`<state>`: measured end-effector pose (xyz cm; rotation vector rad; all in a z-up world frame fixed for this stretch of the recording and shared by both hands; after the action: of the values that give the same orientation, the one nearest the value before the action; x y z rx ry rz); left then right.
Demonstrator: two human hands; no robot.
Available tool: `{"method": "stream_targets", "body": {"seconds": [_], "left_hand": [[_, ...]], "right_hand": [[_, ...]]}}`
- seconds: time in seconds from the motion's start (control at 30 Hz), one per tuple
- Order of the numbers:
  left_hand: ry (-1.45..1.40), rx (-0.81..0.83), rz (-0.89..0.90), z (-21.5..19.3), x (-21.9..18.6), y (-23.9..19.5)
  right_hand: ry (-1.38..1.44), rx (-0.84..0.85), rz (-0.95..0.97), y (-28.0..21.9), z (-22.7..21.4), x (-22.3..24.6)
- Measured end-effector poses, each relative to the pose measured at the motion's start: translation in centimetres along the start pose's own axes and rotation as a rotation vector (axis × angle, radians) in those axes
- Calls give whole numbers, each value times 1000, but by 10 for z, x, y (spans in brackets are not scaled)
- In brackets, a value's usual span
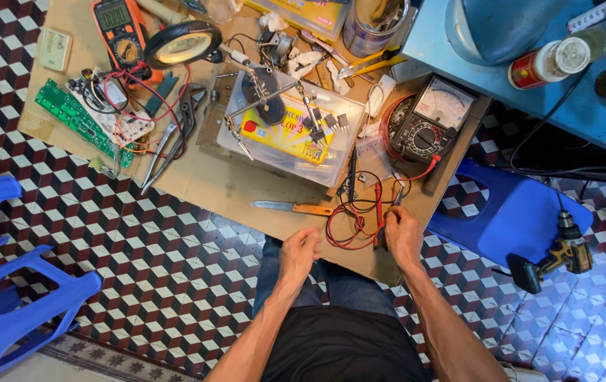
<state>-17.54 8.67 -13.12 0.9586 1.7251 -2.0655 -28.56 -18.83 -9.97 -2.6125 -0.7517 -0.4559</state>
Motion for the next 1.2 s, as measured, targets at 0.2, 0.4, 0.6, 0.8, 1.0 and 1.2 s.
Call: {"method": "stream_targets", "body": {"seconds": [0.2,0.4,0.6,0.8,1.0,1.2], "left_hand": [[-81,-2,-36,47,21,71],[17,54,68,75,36,93],[253,160,471,99,3,84],[-74,26,-66,123,21,102],[573,-141,281,146,-37,96],[631,-93,303,144,-60,82]], "right_hand": [[-324,84,-99,6,19,29],[33,315,294,19,24,6],[176,242,232,-8,-25,16],[514,522,216,-31,-38,42],[608,617,134,-47,-45,60],[722,695,405,-95,-28,25]]}}
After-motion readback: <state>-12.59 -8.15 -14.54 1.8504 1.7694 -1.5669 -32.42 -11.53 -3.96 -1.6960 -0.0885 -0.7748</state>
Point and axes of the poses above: each hand's wrist, its own y-axis towards the middle knuckle, its own z-axis out of the palm, x = y × z, the point moved 10 cm from there along y, towards the middle knuckle, and after that the axes turned 14 degrees about -y, right-handed, at the moved point
